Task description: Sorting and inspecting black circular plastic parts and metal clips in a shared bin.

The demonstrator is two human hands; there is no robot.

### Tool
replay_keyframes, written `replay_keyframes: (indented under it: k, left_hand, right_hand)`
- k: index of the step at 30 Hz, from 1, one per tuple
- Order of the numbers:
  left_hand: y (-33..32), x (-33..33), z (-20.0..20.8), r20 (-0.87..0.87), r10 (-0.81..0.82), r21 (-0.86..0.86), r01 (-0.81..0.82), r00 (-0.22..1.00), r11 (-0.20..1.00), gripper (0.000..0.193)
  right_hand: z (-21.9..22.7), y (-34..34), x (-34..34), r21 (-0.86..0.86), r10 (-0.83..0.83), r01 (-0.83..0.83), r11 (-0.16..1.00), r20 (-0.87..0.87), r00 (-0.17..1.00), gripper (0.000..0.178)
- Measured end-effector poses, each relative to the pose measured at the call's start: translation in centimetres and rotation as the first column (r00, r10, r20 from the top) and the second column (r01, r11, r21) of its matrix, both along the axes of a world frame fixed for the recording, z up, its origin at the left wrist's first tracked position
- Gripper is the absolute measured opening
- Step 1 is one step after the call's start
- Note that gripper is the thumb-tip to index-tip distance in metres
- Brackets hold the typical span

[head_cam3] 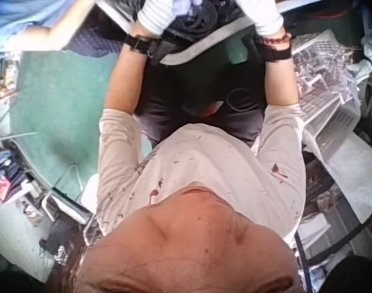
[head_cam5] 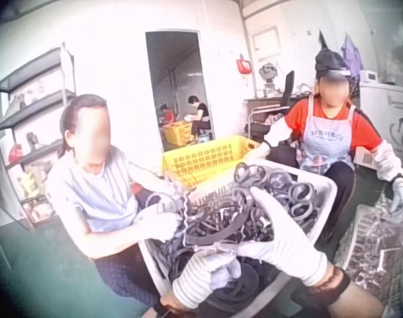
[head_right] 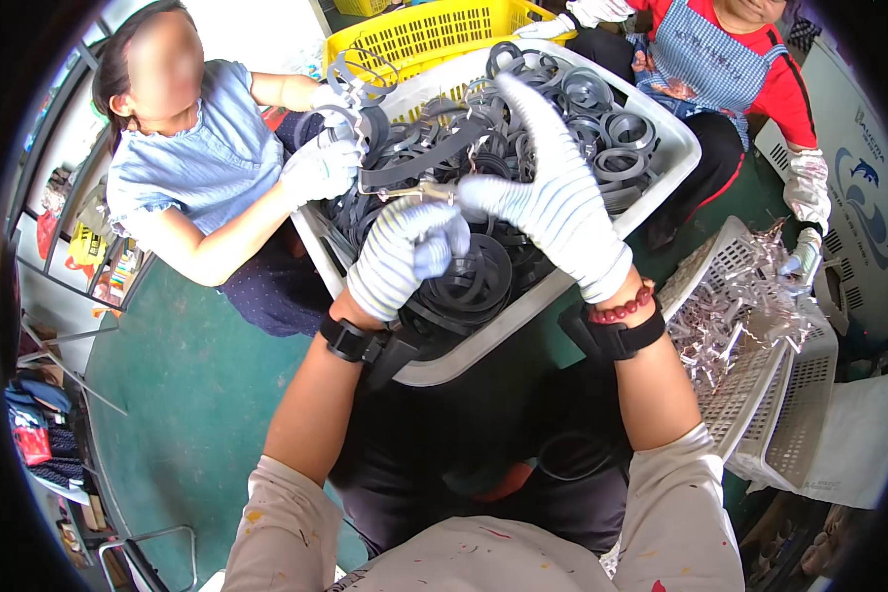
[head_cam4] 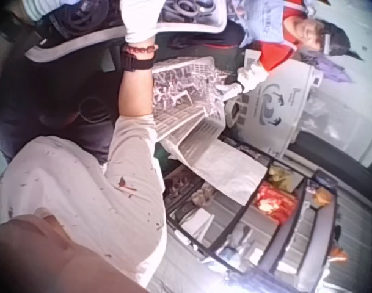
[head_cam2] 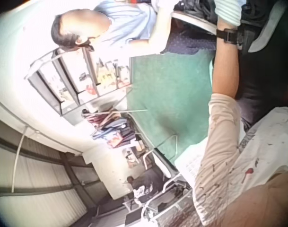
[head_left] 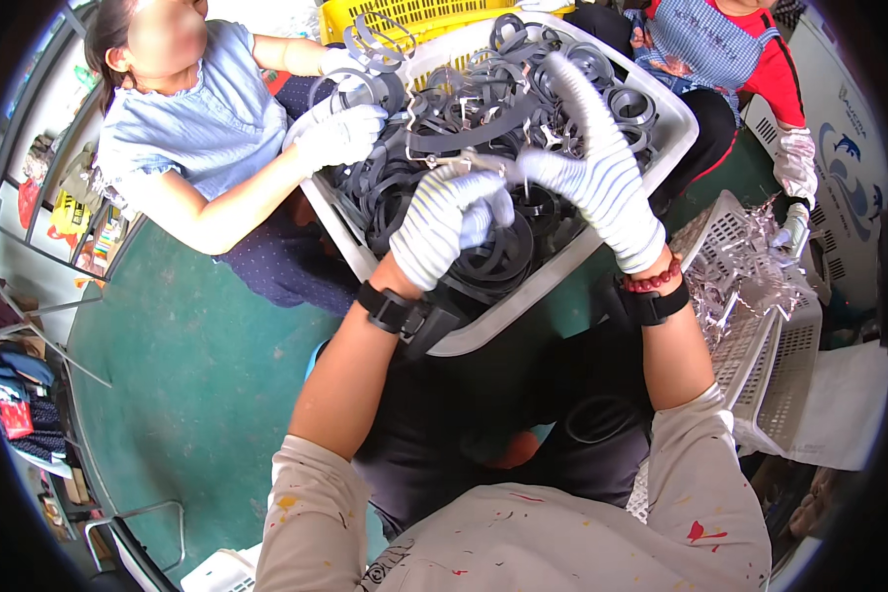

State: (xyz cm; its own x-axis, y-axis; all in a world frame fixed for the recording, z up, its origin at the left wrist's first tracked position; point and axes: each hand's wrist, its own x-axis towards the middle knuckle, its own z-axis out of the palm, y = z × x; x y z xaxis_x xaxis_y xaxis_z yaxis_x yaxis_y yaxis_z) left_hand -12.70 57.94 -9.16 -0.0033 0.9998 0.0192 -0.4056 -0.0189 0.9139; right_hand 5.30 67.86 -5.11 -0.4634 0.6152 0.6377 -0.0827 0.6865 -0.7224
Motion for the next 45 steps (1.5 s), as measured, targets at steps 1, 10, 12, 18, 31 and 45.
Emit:
replay_keyframes:
  k: [1, 10, 12, 18, 31, 45]
  left_hand:
    - [-0.3, -0.5, -0.2, -0.123, -0.107, 0.048, 0.114, 0.987, 0.992, 0.024]
    - [1.5, -1.6, -1.4, -0.843, 0.038, 0.124, 0.125, 0.537, 0.984, 0.033]
    - [1.9, -0.4, -3.0, -0.930, 0.189, 0.217, 0.057, 0.315, 0.975, 0.026]
    - [1.1, -0.3, 0.3, -0.343, 0.108, -0.037, -0.129, 0.933, 0.991, 0.020]
    - [0.5, -1.7, -1.1, -0.367, -0.202, 0.146, 0.270, 0.908, 0.952, 0.029]
    - [-1.8, -1.8, -1.1, -0.138, -0.110, -0.069, 0.101, 0.984, 0.992, 0.027]
  right_hand:
    - [0.1, -0.5, 0.2, -0.003, 0.083, -0.083, 0.997, 0.030, 0.996, 0.093]
    - [0.5, -2.1, -1.9, 0.445, -0.246, 0.088, 0.891, 0.310, 0.918, 0.035]
    - [-1.1, -2.3, -2.7, 0.592, -0.385, 0.200, 0.781, 0.204, 0.900, 0.030]
    - [1.0, -0.6, -0.9, 0.222, -0.174, 0.173, 0.959, -0.014, 0.985, 0.080]
    - [0.0, -0.4, -1.2, 0.578, -0.348, 0.204, 0.790, 0.150, 0.925, 0.045]
    - [-0.6, -1.9, -1.1, 0.321, -0.163, 0.073, 0.944, 0.263, 0.951, 0.066]
